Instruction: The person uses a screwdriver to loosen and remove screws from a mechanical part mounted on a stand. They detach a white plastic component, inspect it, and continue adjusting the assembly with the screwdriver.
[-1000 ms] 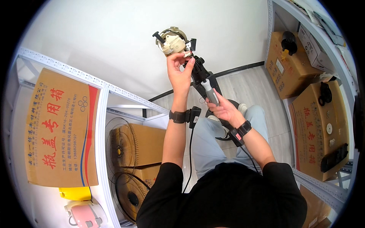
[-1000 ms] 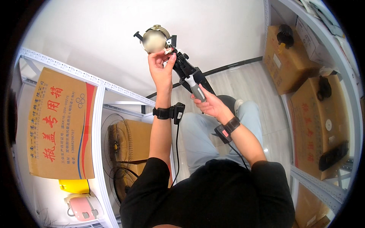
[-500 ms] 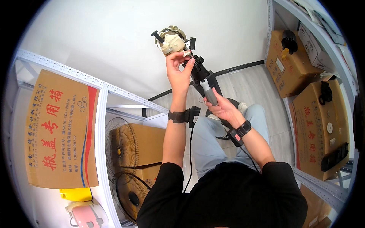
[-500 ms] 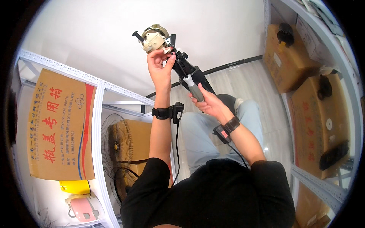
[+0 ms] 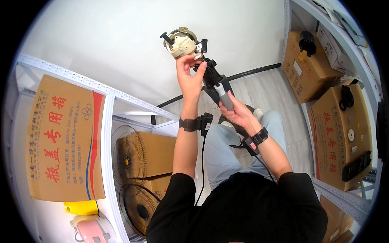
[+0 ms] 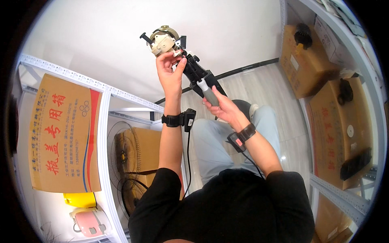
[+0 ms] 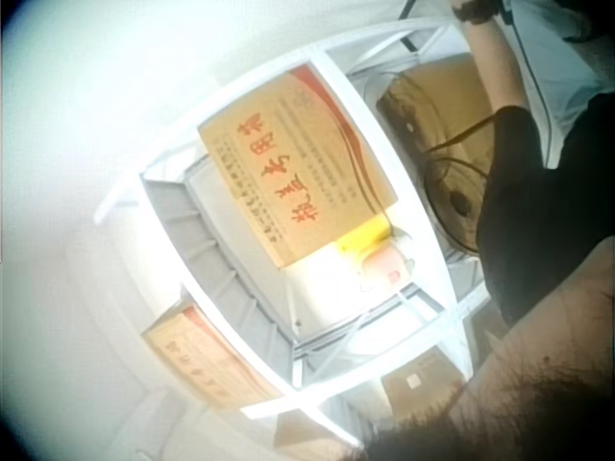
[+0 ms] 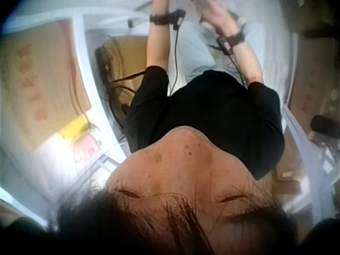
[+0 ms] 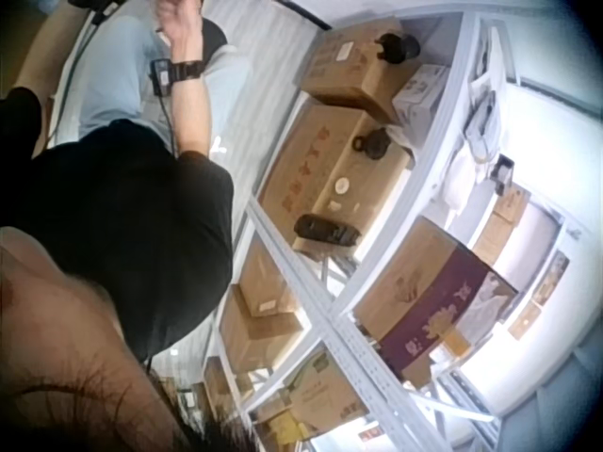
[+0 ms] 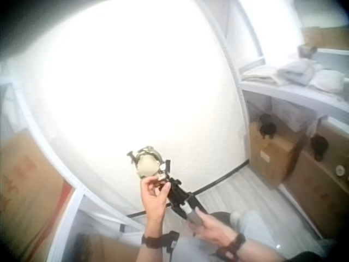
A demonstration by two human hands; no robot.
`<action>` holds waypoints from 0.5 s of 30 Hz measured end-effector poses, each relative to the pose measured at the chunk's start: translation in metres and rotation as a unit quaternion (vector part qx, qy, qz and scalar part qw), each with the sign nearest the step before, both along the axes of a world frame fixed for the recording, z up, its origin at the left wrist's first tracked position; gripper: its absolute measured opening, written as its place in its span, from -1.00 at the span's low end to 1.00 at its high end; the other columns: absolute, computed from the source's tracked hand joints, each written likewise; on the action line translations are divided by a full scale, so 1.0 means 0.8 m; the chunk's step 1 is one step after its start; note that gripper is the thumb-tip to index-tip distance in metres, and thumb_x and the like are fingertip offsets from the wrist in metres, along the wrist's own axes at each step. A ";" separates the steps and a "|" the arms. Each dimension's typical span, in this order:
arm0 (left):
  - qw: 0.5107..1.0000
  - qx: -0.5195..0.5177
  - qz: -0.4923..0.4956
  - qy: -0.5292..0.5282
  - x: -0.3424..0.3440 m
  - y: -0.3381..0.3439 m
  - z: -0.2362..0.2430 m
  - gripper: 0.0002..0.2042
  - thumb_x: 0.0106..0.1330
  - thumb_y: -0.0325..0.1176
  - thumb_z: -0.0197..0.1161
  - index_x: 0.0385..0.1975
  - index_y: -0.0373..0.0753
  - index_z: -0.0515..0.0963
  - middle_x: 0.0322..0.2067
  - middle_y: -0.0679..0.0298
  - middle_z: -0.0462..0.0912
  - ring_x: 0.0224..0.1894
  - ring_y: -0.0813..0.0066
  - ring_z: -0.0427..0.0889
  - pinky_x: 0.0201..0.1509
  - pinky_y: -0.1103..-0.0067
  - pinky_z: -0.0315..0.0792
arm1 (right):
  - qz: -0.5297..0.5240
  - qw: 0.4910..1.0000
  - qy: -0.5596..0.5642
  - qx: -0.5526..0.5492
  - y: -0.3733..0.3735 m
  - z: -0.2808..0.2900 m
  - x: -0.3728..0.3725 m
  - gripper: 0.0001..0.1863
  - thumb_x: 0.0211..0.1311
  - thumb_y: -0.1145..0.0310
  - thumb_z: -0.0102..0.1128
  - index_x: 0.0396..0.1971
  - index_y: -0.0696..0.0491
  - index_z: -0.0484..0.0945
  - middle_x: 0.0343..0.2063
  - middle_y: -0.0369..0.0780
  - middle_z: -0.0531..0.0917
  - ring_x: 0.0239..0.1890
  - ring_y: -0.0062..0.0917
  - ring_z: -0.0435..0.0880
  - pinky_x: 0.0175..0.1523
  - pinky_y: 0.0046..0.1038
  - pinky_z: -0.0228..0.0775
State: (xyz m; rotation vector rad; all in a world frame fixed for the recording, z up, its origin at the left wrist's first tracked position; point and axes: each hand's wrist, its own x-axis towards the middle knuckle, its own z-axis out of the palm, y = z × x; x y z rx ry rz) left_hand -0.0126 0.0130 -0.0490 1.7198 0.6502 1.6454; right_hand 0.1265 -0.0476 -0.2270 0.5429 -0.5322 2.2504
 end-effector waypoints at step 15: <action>1.000 -0.007 0.005 -0.012 0.004 -0.004 0.001 -0.59 0.19 -0.62 0.40 -0.01 -0.27 0.39 -0.07 0.15 0.64 -0.10 0.47 0.60 0.12 0.51 0.45 | -0.014 0.994 -0.054 -0.095 0.004 -0.009 0.010 -0.53 0.52 -0.01 -0.01 0.02 0.16 0.42 -0.23 -0.14 0.57 -0.29 -0.56 0.54 -0.25 -0.61 0.52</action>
